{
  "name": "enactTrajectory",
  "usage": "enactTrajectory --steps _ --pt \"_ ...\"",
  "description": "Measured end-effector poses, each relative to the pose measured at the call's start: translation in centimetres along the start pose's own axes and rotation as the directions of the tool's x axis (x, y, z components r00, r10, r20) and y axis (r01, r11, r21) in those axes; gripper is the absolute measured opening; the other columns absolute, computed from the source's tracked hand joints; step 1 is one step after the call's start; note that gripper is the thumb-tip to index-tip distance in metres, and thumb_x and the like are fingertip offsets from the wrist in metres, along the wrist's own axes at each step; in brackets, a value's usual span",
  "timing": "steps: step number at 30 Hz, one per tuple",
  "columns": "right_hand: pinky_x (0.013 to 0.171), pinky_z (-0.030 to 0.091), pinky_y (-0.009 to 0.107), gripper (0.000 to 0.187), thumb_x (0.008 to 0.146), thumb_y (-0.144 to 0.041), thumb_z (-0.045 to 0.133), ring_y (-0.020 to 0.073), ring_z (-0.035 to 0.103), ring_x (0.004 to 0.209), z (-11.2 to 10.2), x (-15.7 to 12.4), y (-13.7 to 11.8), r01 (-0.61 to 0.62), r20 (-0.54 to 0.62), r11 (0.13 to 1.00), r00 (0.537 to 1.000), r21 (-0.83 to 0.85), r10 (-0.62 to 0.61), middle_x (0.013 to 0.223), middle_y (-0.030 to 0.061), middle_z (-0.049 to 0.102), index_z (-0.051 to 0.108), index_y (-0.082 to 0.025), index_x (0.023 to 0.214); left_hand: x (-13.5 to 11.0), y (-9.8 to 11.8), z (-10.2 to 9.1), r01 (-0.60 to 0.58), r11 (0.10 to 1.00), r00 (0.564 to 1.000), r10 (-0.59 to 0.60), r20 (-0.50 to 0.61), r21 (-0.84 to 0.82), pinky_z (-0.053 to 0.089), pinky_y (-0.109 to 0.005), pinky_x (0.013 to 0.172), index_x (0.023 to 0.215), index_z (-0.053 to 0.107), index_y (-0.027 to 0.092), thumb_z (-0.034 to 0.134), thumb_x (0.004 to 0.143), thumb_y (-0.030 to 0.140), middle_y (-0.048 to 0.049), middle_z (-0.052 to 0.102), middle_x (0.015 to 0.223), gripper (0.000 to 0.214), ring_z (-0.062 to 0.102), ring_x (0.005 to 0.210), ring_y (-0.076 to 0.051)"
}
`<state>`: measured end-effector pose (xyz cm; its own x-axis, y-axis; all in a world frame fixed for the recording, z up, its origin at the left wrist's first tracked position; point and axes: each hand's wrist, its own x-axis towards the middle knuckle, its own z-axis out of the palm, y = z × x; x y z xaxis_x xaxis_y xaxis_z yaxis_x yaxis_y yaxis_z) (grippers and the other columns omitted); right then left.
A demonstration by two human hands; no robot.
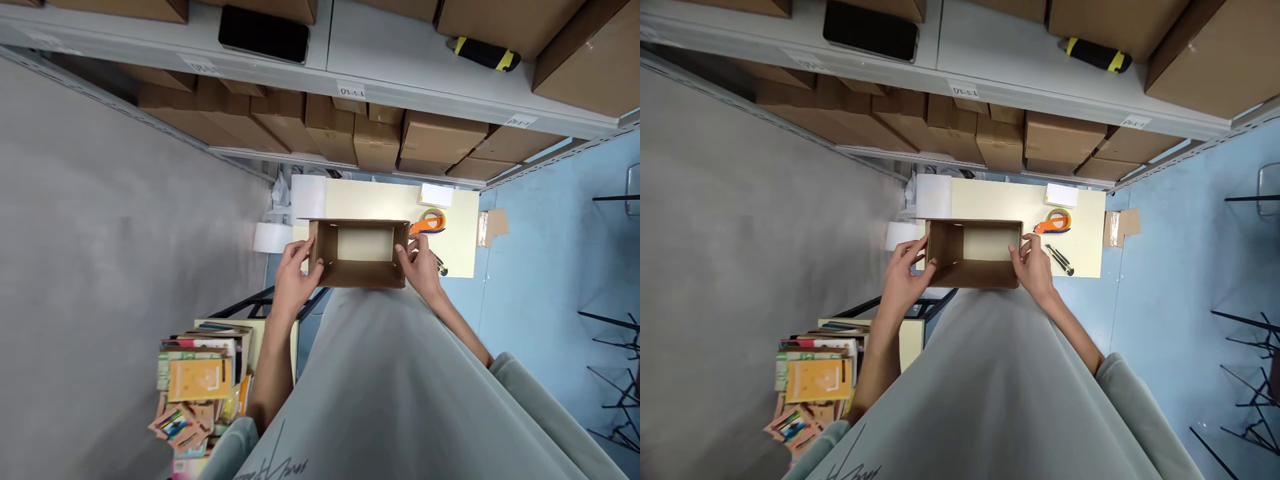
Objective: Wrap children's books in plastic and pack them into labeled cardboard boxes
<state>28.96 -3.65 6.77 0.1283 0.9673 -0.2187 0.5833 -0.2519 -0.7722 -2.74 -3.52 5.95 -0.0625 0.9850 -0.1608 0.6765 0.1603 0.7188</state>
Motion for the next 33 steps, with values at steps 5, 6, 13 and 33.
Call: enactTrajectory --steps 5,6,13,33 --pt "0.067 0.048 0.029 0.026 0.103 -0.045 0.061 0.0170 0.058 0.059 0.5 0.4 -1.0 -0.007 -0.021 1.000 1.000 0.005 0.007 0.070 -0.0108 0.056 0.051 -0.027 0.119 0.0 -1.1 -0.4 -0.048 0.999 0.997 0.049 0.056 -0.012 0.062 -0.046 0.119 0.164 0.065 0.028 0.067 0.101 0.038 -0.0105 0.063 0.142 0.063 0.068 0.133 -0.028" --pt "0.068 0.048 0.029 0.027 0.102 -0.045 0.063 0.0172 0.059 0.060 0.8 0.4 -1.2 -0.006 0.003 1.000 1.000 0.000 0.006 0.070 -0.0108 0.056 0.052 -0.027 0.119 0.0 -1.2 -0.4 -0.066 0.998 0.995 0.066 0.071 -0.014 0.060 -0.048 0.121 0.165 0.064 0.027 0.068 0.101 0.038 -0.0113 0.062 0.144 0.064 0.067 0.137 -0.029" --pt "0.083 0.062 0.035 0.035 0.107 -0.050 0.066 0.0203 0.075 0.085 2.4 0.2 -1.4 0.046 0.348 0.999 0.936 -0.002 -0.042 0.103 0.0058 0.082 0.072 -0.022 0.128 -0.4 -1.7 -1.2 -0.086 0.992 0.967 0.106 0.232 -0.092 0.045 -0.053 0.137 0.175 0.050 0.026 0.077 0.101 0.058 -0.0175 0.051 0.169 0.085 0.051 0.163 -0.036" --pt "0.089 0.069 0.048 0.084 0.094 -0.056 0.084 0.0243 0.071 0.095 0.3 0.0 4.3 -0.003 0.028 0.997 1.000 -0.074 0.005 0.147 0.0162 0.065 0.054 -0.025 0.166 2.0 -4.4 -0.4 -0.002 0.996 0.985 0.018 0.173 -0.088 0.064 -0.050 0.112 0.179 0.039 0.027 0.079 0.098 0.048 -0.0178 0.060 0.161 0.093 0.079 0.117 -0.028"
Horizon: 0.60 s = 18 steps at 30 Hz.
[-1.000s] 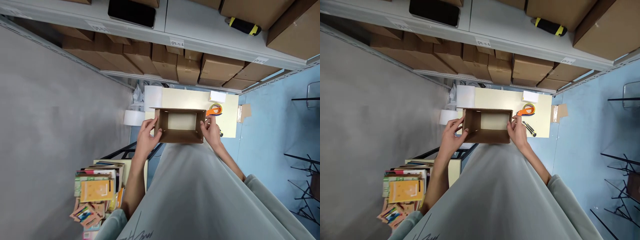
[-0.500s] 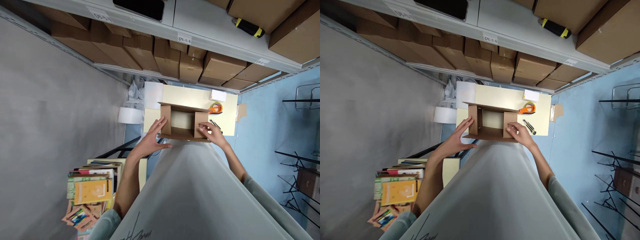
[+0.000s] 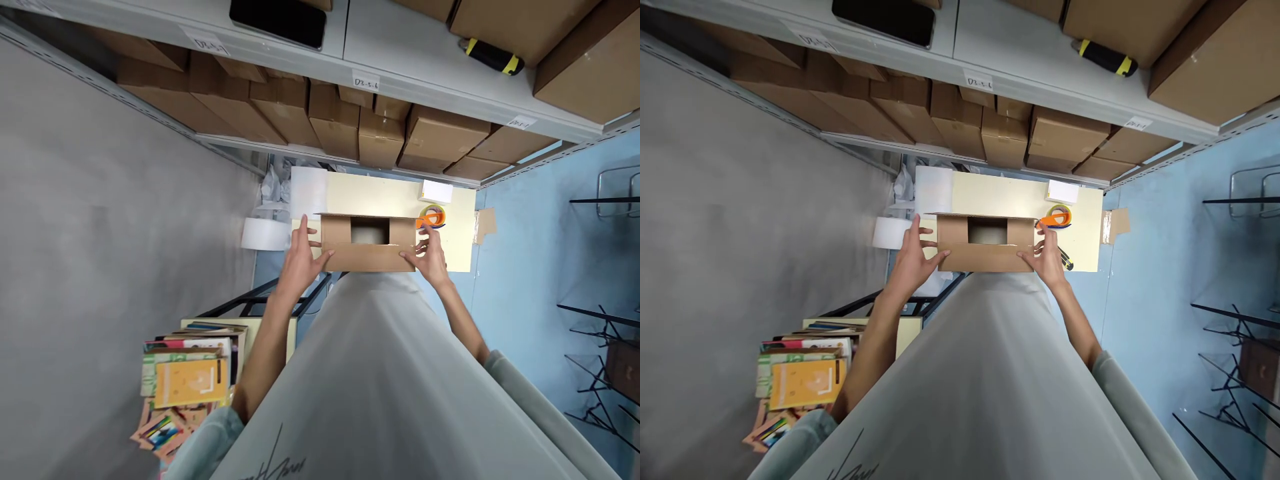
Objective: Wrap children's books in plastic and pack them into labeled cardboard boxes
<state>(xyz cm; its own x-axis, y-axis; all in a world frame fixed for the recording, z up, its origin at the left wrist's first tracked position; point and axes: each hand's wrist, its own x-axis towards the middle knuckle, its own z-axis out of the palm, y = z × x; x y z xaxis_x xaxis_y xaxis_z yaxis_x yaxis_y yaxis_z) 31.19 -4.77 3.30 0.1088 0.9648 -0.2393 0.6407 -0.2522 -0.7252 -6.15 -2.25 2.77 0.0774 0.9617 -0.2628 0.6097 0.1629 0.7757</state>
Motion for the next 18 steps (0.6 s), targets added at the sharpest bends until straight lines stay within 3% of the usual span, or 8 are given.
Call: enactTrajectory --steps 2,4,6,8,11,15,18 --pt "0.087 0.070 0.050 0.106 0.092 -0.053 0.087 0.0228 0.069 0.089 -0.4 0.9 -0.6 0.015 0.026 0.999 1.000 -0.052 -0.013 0.162 0.0201 0.055 0.034 -0.028 0.180 0.7 -0.3 0.4 -0.021 1.000 0.999 0.021 -0.040 0.005 0.065 -0.049 0.110 0.186 0.017 0.029 0.086 0.091 0.042 -0.0218 0.047 0.174 0.119 0.078 0.117 -0.027" --pt "0.087 0.070 0.051 0.109 0.093 -0.052 0.086 0.0232 0.069 0.089 -1.3 1.5 -1.0 0.065 0.095 0.995 0.994 -0.076 -0.058 0.167 0.0208 0.051 0.027 -0.032 0.183 1.1 -0.2 0.3 -0.066 0.998 0.998 0.065 -0.009 -0.011 0.064 -0.049 0.113 0.186 0.012 0.033 0.088 0.089 0.038 -0.0219 0.040 0.180 0.123 0.075 0.126 -0.028" --pt "0.087 0.070 0.051 0.100 0.096 -0.052 0.084 0.0237 0.071 0.091 -2.2 1.7 -1.1 0.129 0.155 0.988 0.981 -0.082 -0.115 0.164 0.0188 0.054 0.032 -0.034 0.180 1.3 0.1 -0.1 -0.090 0.996 0.995 0.090 0.033 -0.023 0.062 -0.050 0.116 0.183 0.024 0.034 0.085 0.090 0.036 -0.0183 0.047 0.177 0.112 0.072 0.135 -0.030" --pt "0.088 0.070 0.050 0.083 0.099 -0.054 0.081 0.0241 0.073 0.093 -2.7 1.5 -0.8 0.190 0.188 0.977 0.967 -0.094 -0.170 0.160 0.0172 0.057 0.048 -0.031 0.171 1.1 0.3 -0.4 -0.107 0.994 0.993 0.108 0.053 -0.017 0.062 -0.051 0.118 0.173 0.045 0.033 0.081 0.093 0.036 -0.0143 0.056 0.170 0.088 0.070 0.140 -0.031" --pt "0.091 0.072 0.051 0.058 0.105 -0.058 0.075 0.0254 0.076 0.098 -2.3 0.6 0.3 0.233 0.209 0.961 0.957 -0.145 -0.201 0.164 0.0184 0.055 0.065 -0.027 0.153 0.2 0.3 0.0 -0.144 0.990 0.988 0.143 0.058 0.007 0.061 -0.051 0.120 0.149 0.068 0.028 0.074 0.099 0.042 -0.0142 0.054 0.171 0.052 0.064 0.150 -0.032" --pt "0.096 0.073 0.051 0.054 0.112 -0.058 0.064 0.0278 0.079 0.111 -0.8 -0.7 1.6 0.202 0.187 0.969 0.967 -0.141 -0.174 0.172 0.0192 0.051 0.065 -0.027 0.156 -0.9 0.1 2.5 -0.104 0.994 0.994 0.104 -0.031 0.017 0.053 -0.054 0.129 0.138 0.072 0.023 0.066 0.106 0.053 -0.0205 0.037 0.185 0.045 0.058 0.159 -0.035" --pt "0.103 0.073 0.051 0.056 0.113 -0.057 0.062 0.0299 0.079 0.123 0.2 -1.3 2.2 0.177 0.161 0.977 0.974 -0.119 -0.157 0.168 0.0183 0.059 0.064 -0.029 0.160 -1.1 0.4 4.6 -0.030 0.999 0.989 0.035 -0.144 0.039 0.051 -0.054 0.131 0.133 0.072 0.023 0.057 0.111 0.056 -0.0205 0.058 0.171 0.043 0.058 0.161 -0.033"
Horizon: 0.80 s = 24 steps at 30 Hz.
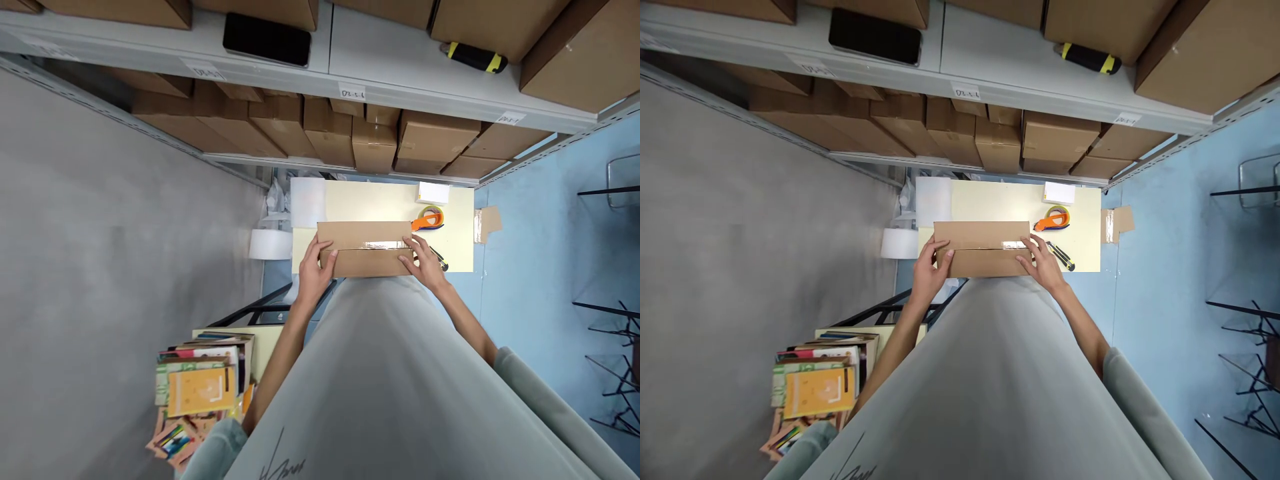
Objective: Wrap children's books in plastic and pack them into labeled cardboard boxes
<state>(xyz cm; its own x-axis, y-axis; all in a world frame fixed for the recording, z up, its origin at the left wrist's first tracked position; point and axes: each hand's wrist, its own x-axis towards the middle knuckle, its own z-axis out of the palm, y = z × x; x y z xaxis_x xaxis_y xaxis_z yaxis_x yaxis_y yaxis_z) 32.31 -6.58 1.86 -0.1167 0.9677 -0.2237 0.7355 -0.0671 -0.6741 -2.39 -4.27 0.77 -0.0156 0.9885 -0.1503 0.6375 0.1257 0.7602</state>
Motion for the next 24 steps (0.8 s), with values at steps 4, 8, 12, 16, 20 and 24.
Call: enactTrajectory --steps 4,8,12,16,20,24 --pt "0.100 0.074 0.049 0.058 0.112 -0.060 0.062 0.0297 0.081 0.119 0.0 -0.8 0.6 -0.046 -0.032 0.999 0.998 0.023 0.047 0.164 0.0176 0.066 0.065 -0.028 0.161 -0.1 1.0 1.6 0.010 1.000 0.998 -0.010 -0.056 0.007 0.052 -0.053 0.129 0.132 0.072 0.024 0.055 0.111 0.054 -0.0176 0.070 0.159 0.040 0.059 0.160 -0.031" --pt "0.099 0.071 0.045 0.056 0.118 -0.053 0.049 0.0266 0.082 0.116 -1.7 -0.2 3.2 -0.069 -0.031 0.994 0.997 0.080 0.072 0.158 0.0139 0.072 0.055 -0.030 0.168 0.1 1.3 2.5 0.015 1.000 0.998 -0.014 -0.069 0.013 0.049 -0.053 0.132 0.131 0.072 0.025 0.055 0.112 0.051 -0.0173 0.070 0.158 0.037 0.058 0.161 -0.030" --pt "0.118 0.058 0.053 0.051 0.113 -0.035 0.060 0.0349 0.068 0.143 -3.2 4.2 8.8 -0.134 -0.080 0.978 0.989 -0.161 0.123 0.155 0.0229 0.072 0.059 -0.016 0.160 0.3 0.6 3.5 0.037 0.999 0.991 -0.038 -0.128 -0.005 0.047 -0.053 0.132 0.129 0.070 0.023 0.053 0.112 0.056 -0.0216 0.068 0.156 0.041 0.053 0.164 -0.032" --pt "0.127 0.042 0.054 0.046 0.102 -0.023 0.073 0.0416 0.057 0.147 -2.8 9.3 14.1 -0.132 0.154 0.875 0.962 -0.466 0.227 0.153 0.0311 0.069 0.070 -0.002 0.144 0.5 0.2 3.9 0.033 0.999 0.988 -0.038 -0.151 -0.033 0.045 -0.055 0.133 0.129 0.069 0.022 0.054 0.110 0.063 -0.0234 0.067 0.154 0.047 0.053 0.163 -0.034" --pt "0.132 0.032 0.053 0.046 0.108 -0.025 0.066 0.0409 0.052 0.148 -1.3 11.7 16.3 -0.076 0.209 0.840 0.953 -0.537 0.219 0.154 0.0329 0.069 0.069 0.003 0.145 0.4 0.4 4.0 0.073 0.997 0.988 -0.076 -0.137 -0.024 0.049 -0.050 0.130 0.130 0.067 0.022 0.051 0.109 0.071 -0.0213 0.070 0.148 0.056 0.062 0.153 -0.032" --pt "0.132 0.031 0.053 0.046 0.110 -0.030 0.061 0.0399 0.058 0.142 -1.1 11.5 17.1 -0.037 0.227 0.861 0.958 -0.508 0.176 0.147 0.0341 0.073 0.069 0.002 0.142 0.1 0.5 4.5 0.080 0.994 0.978 -0.092 -0.186 -0.068 0.050 -0.049 0.128 0.132 0.065 0.021 0.053 0.108 0.075 -0.0189 0.073 0.139 0.060 0.068 0.140 -0.031"
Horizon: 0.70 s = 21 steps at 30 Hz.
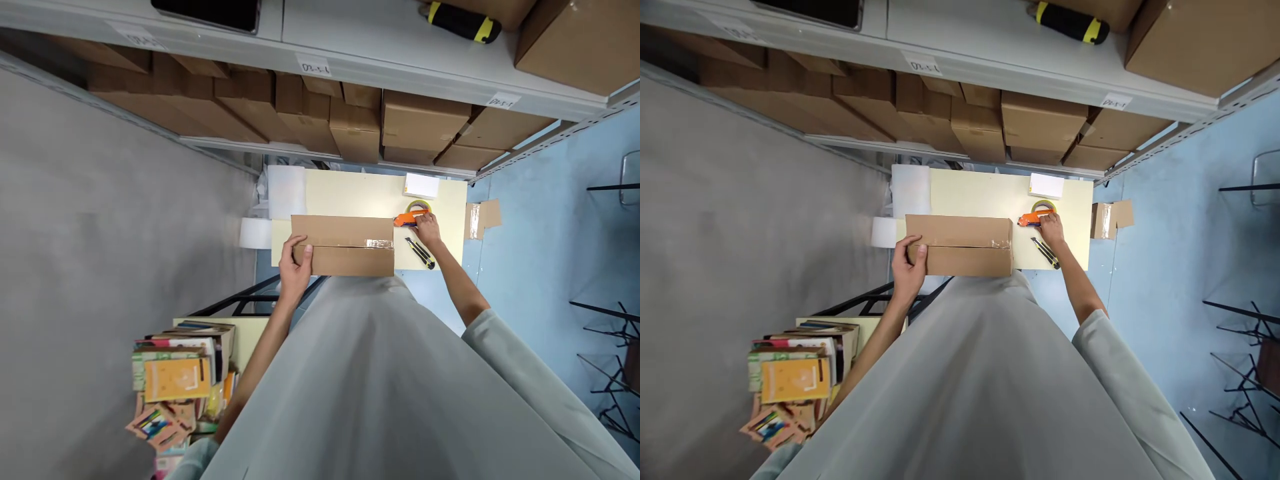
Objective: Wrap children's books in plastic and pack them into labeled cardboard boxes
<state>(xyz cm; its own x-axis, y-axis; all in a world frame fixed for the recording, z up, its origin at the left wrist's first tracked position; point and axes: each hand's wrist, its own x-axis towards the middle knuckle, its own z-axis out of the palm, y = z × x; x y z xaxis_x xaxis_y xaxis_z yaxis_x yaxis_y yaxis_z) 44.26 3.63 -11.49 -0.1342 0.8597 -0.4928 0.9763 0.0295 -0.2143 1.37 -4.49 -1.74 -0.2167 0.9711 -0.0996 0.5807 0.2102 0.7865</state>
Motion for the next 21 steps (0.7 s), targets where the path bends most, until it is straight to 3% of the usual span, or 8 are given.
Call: enactTrajectory --steps 3,5,7,9,11,14,17,21 --pt "0.126 0.040 0.057 0.042 0.110 -0.038 0.061 0.0426 0.063 0.135 0.0 -2.0 1.4 0.011 -0.060 0.997 0.998 0.076 -0.006 0.141 0.0336 0.075 0.072 -0.004 0.133 -0.2 -0.2 0.5 0.017 0.999 0.999 -0.018 -0.039 -0.033 0.051 -0.047 0.125 0.129 0.066 0.022 0.059 0.103 0.081 -0.0158 0.074 0.137 0.065 0.069 0.136 -0.030" --pt "0.114 0.050 0.055 0.048 0.111 -0.051 0.058 0.0426 0.069 0.123 -0.4 -4.3 2.6 -0.025 -0.119 0.983 0.992 0.179 0.046 0.133 0.0314 0.078 0.072 -0.009 0.128 -0.4 -0.2 1.0 0.013 0.996 0.997 -0.020 -0.073 -0.088 0.053 -0.045 0.123 0.125 0.068 0.023 0.064 0.100 0.084 -0.0138 0.075 0.134 0.066 0.070 0.133 -0.030" --pt "0.094 0.057 0.048 0.063 0.109 -0.072 0.053 0.0374 0.072 0.100 -1.4 -6.8 3.6 -0.090 -0.136 0.949 0.981 0.301 0.136 0.115 0.0236 0.081 0.071 -0.014 0.124 -0.6 0.1 1.8 0.008 0.990 0.993 -0.025 -0.118 -0.140 0.053 -0.045 0.122 0.124 0.069 0.023 0.066 0.099 0.083 -0.0131 0.076 0.132 0.065 0.071 0.132 -0.030" --pt "0.076 0.055 0.041 0.079 0.100 -0.093 0.049 0.0301 0.066 0.077 -3.3 -9.2 4.0 -0.150 -0.132 0.903 0.967 0.402 0.219 0.089 0.0118 0.077 0.071 -0.019 0.116 -0.7 0.6 2.9 0.007 0.985 0.987 -0.035 -0.155 -0.174 0.052 -0.046 0.123 0.125 0.070 0.023 0.067 0.100 0.081 -0.0134 0.076 0.133 0.063 0.070 0.133 -0.030" --pt "0.067 0.050 0.037 0.085 0.090 -0.104 0.051 0.0253 0.058 0.067 -6.1 -11.3 3.7 -0.145 -0.147 0.873 0.960 0.465 0.238 0.073 0.0043 0.069 0.070 -0.023 0.104 -0.4 1.2 4.0 -0.004 0.979 0.986 -0.031 -0.166 -0.204 0.050 -0.047 0.126 0.127 0.070 0.024 0.067 0.102 0.078 -0.0140 0.075 0.134 0.060 0.069 0.136 -0.030" --pt "0.067 0.049 0.036 0.083 0.083 -0.105 0.061 0.0236 0.057 0.069 -11.5 -13.6 1.5 -0.055 -0.219 0.859 0.957 0.510 0.192 0.078 0.0047 0.070 0.070 -0.023 0.097 0.7 1.9 5.2 -0.046 0.967 0.991 0.012 -0.135 -0.251 0.047 -0.048 0.130 0.128 0.071 0.024 0.067 0.104 0.075 -0.0146 0.075 0.135 0.057 0.067 0.142 -0.031" --pt "0.067 0.048 0.034 0.079 0.083 -0.101 0.069 0.0219 0.059 0.072 -16.5 -14.7 -2.5 0.041 -0.215 0.817 0.971 0.575 0.103 0.081 0.0043 0.069 0.071 -0.022 0.095 2.1 2.2 5.8 -0.078 0.950 0.994 0.050 -0.101 -0.303 0.044 -0.049 0.133 0.129 0.071 0.024 0.067 0.104 0.073 -0.0154 0.073 0.138 0.056 0.063 0.148 -0.032" --pt "0.059 0.040 0.030 0.081 0.075 -0.102 0.077 0.0168 0.050 0.066 -19.9 -13.7 -9.3 0.124 -0.113 0.727 0.992 0.676 -0.064 0.073 0.0005 0.057 0.065 -0.022 0.082 2.5 2.4 5.8 -0.082 0.930 0.996 0.061 -0.070 -0.359 0.042 -0.050 0.136 0.131 0.071 0.025 0.067 0.105 0.073 -0.0163 0.071 0.143 0.055 0.060 0.154 -0.033"
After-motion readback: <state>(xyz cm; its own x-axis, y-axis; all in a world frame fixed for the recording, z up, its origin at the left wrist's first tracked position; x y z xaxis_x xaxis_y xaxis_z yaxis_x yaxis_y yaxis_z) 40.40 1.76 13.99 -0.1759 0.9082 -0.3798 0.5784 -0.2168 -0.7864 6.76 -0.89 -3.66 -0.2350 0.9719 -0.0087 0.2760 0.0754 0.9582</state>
